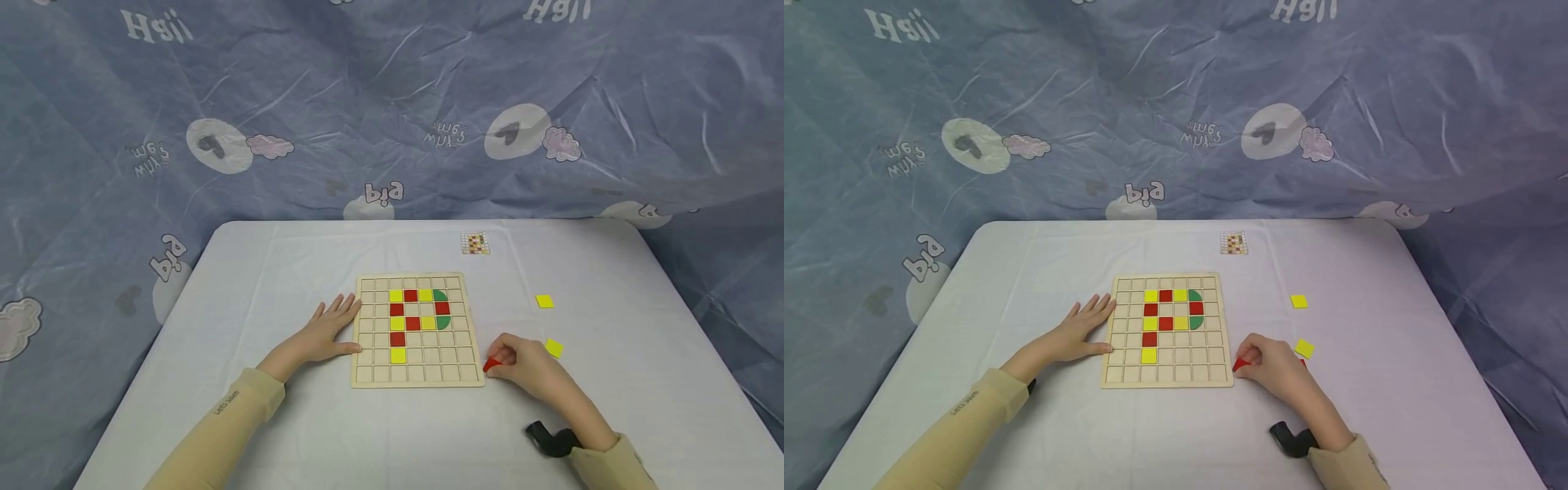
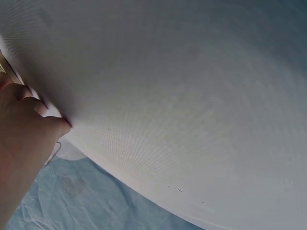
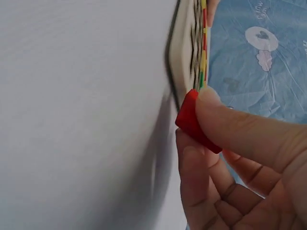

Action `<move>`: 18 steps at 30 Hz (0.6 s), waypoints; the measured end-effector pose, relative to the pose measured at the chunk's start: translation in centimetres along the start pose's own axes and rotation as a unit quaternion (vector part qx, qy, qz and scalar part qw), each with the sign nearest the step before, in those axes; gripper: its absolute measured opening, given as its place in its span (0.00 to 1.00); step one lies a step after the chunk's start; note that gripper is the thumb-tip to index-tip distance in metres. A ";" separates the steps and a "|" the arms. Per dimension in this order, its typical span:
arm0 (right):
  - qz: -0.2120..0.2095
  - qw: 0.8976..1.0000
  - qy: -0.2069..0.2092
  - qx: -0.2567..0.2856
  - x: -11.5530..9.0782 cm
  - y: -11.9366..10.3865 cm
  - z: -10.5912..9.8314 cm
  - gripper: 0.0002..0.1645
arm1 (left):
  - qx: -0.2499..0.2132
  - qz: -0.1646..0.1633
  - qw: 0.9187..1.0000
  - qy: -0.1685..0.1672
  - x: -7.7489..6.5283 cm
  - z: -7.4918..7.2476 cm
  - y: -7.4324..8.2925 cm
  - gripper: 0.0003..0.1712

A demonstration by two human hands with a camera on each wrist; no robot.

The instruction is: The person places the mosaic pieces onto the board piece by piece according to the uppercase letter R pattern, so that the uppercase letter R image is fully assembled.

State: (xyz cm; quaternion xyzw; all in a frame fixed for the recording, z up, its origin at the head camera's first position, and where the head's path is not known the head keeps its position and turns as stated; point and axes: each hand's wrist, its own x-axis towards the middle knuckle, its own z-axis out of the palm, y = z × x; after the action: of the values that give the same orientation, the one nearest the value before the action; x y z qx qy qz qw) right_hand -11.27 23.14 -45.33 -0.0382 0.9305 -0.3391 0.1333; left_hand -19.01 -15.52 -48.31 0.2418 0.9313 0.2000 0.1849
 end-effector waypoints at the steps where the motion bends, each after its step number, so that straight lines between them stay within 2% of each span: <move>1: -0.005 1.000 0.005 0.003 0.1 -0.2 0.0 0.12 | 0.001 0.001 1.000 0.000 0.0 0.0 0.0 0.56; 9: -0.043 0.999 0.014 0.027 0.9 -2.6 0.4 0.09 | -0.001 0.001 1.000 0.000 -0.1 0.0 0.0 0.56; 18: -0.083 0.994 -0.010 0.073 2.2 -6.0 3.1 0.08 | -0.001 -0.002 1.000 -0.001 0.0 0.0 0.0 0.56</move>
State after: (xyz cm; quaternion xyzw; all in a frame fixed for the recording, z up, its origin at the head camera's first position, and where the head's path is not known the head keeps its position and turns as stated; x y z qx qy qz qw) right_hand -12.70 16.26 -44.21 -0.1089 0.8953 -0.4159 0.1162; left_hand -19.02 -15.47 -48.30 0.2403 0.9315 0.2000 0.1861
